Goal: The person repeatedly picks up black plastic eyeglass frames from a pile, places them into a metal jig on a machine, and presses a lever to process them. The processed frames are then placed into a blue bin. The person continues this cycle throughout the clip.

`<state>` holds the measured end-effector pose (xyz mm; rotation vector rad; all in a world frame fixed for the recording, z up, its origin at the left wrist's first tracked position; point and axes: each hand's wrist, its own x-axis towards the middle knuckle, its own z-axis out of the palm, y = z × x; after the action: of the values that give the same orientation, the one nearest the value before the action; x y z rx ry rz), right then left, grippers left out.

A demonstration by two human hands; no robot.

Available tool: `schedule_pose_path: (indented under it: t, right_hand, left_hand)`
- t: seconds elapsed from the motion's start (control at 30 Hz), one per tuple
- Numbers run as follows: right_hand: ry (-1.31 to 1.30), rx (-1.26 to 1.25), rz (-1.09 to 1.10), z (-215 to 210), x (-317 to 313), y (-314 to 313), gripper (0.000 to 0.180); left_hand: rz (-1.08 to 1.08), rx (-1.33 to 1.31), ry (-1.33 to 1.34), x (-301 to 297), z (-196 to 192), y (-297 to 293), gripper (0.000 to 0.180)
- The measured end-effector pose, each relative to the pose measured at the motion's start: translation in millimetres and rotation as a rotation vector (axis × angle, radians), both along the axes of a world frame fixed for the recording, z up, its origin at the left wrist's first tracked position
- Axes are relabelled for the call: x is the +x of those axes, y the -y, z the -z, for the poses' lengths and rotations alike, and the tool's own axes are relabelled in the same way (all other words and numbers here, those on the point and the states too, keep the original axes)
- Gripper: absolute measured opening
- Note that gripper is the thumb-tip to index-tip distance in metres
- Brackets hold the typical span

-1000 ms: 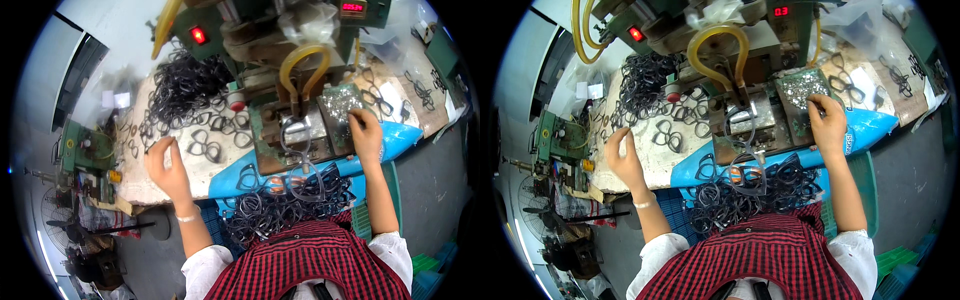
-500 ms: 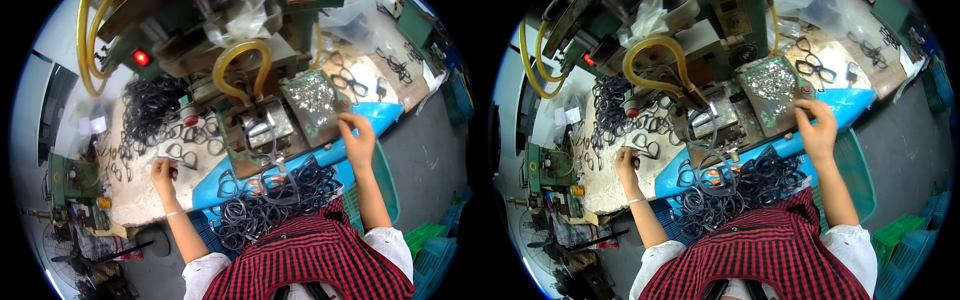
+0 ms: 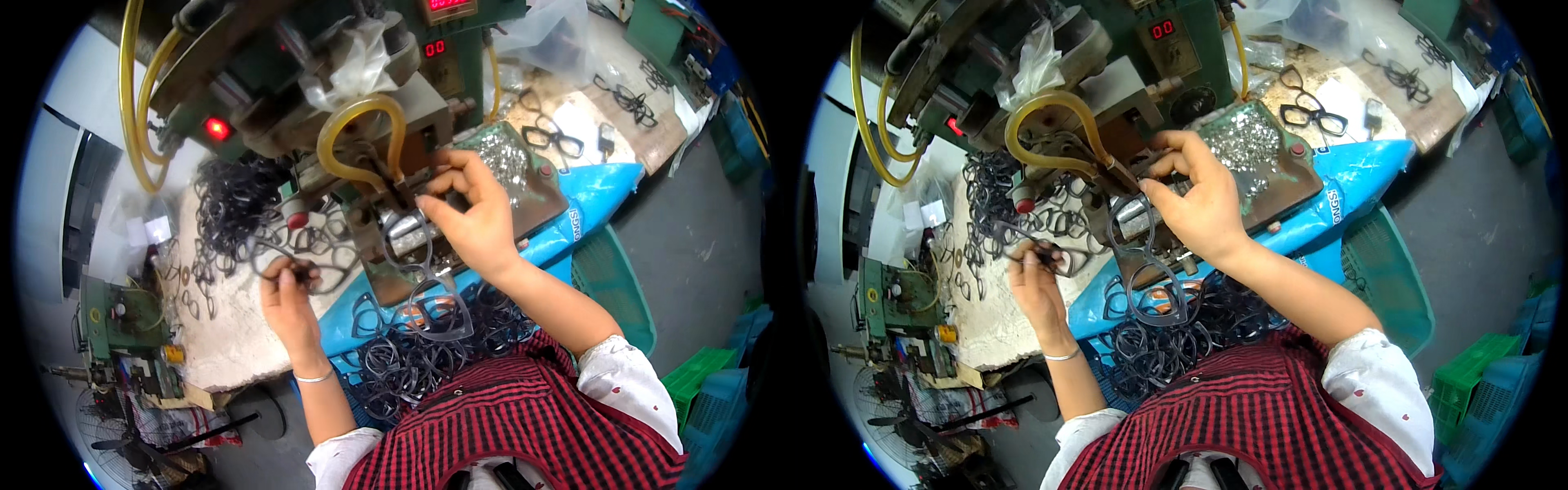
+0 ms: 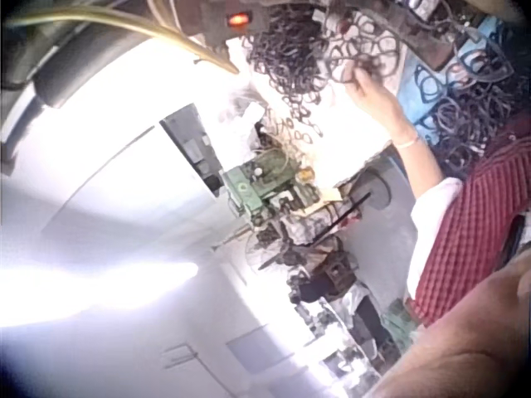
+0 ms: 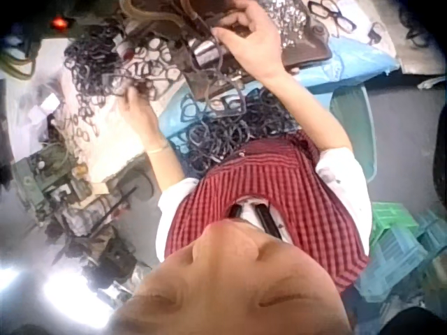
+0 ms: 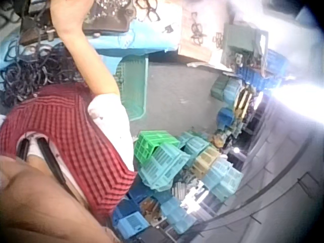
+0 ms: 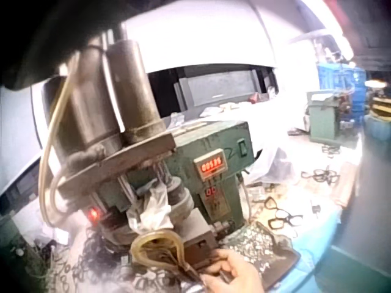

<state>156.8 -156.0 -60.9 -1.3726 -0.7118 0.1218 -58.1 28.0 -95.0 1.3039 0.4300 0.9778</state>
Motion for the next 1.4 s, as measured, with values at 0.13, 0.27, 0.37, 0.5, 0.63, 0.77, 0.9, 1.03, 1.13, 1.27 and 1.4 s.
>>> schedule_pose_path:
  t: [0.13,0.27,0.37,0.5,0.63,0.77,0.9,1.03,1.13,1.27,1.4]
  right_hand:
    - [-0.047,0.030,-0.047,-6.1,-0.7,-1.2,0.047]
    - [-0.106,0.072,-0.080,-20.3,-11.8,-7.9,0.051]
    - [-0.230,0.117,-0.161,-28.1,-24.5,5.5,0.053]
    - [-0.095,-0.023,-0.244,-30.4,-5.6,27.3,0.060]
    - [-0.105,0.013,0.092,9.0,52.8,39.6,0.058]
    - [-0.078,-0.033,0.330,71.4,95.1,77.5,0.054]
    - [0.112,-0.441,0.404,56.8,73.4,101.7,0.029]
    - [0.472,-0.707,0.500,55.8,70.4,92.1,0.010]
    - [0.595,-0.818,0.583,61.2,69.1,81.5,0.005]
    - [0.642,-0.943,0.603,63.2,68.7,75.4,0.006]
    - [0.337,-0.770,0.579,59.7,62.2,83.9,0.011]
  left_hand:
    - [0.085,0.548,0.376,30.7,-79.2,32.7,0.016]
    - [-0.101,0.726,0.216,61.4,-100.9,30.6,0.015]
    - [-0.054,0.778,0.257,60.8,-98.3,33.9,0.010]
    - [0.085,1.134,0.118,58.8,-72.9,58.1,0.004]
    - [0.203,1.355,-0.044,66.2,-64.8,66.4,0.019]
    - [0.252,1.343,-0.062,67.2,-56.4,63.4,0.024]
    - [0.277,1.305,-0.113,65.4,-58.6,63.7,0.026]
    - [0.236,1.286,-0.103,62.3,-49.8,65.5,0.027]
    - [0.265,1.205,-0.205,47.1,-45.9,77.2,0.037]
    - [0.053,1.201,-0.225,8.3,-35.5,81.6,0.045]
    - [-0.683,0.922,-0.247,-21.5,-53.9,42.9,0.025]
